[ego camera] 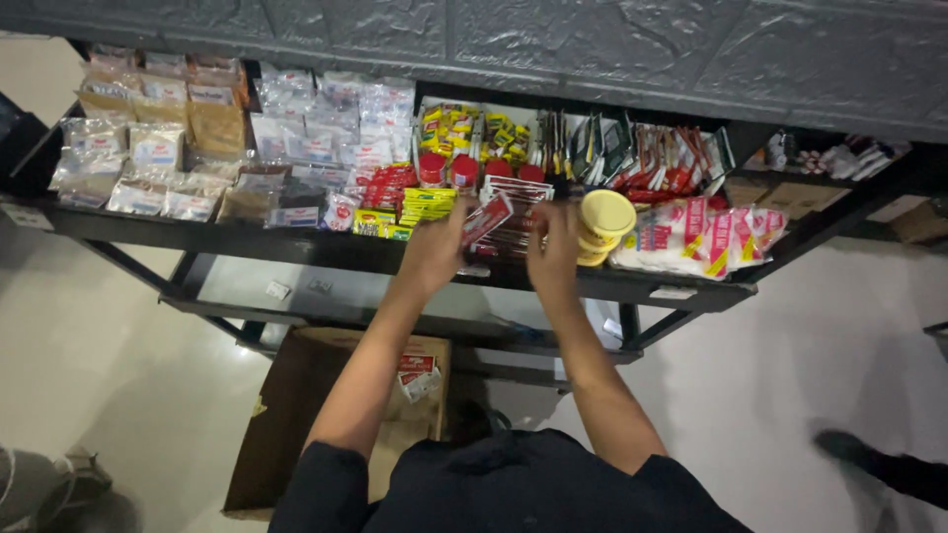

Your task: Stocking oyster sauce packets from a box onto a retail shelf.

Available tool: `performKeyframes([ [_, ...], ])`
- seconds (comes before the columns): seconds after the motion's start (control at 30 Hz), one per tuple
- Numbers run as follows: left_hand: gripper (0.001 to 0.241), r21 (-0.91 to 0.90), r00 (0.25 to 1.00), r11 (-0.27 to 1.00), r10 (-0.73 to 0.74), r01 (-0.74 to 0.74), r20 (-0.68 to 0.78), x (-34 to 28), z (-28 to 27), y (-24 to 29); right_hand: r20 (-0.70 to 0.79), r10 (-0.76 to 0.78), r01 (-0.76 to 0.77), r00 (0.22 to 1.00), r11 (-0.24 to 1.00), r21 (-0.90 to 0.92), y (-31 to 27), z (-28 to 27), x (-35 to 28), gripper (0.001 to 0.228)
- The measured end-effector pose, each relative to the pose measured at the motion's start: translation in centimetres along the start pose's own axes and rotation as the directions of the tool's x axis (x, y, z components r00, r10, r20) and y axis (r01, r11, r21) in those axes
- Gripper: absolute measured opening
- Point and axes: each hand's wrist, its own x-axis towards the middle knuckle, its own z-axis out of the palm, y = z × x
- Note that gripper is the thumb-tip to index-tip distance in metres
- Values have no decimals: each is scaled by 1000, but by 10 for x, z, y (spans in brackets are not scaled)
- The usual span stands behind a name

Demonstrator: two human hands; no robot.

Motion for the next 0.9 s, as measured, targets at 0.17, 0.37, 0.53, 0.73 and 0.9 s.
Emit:
performKeyframes([
  [0.17,65,116,967,987,84,-115,241,55,52,-19,159,-108,127,981,986,-109,-20,0,-12,40],
  [0.37,49,194,971,957,233,-218,-60,47,54,2,249,-70,129,966,964,-231,-6,4,-26,53],
  [0.53,50,161,979,980,139,-114,-149,30,57,20,256,-3,115,967,899,-422,-7,19,-40,58],
  [0.73,49,81,984,994,86,-74,-156,10,84,2,302,43,126,952,847,-517,0,31,-50,62],
  [0.9,53,150,959,984,131,-95,-251,-26,66,20,262,-21,149,965,865,-480,-19,20,-53,62],
])
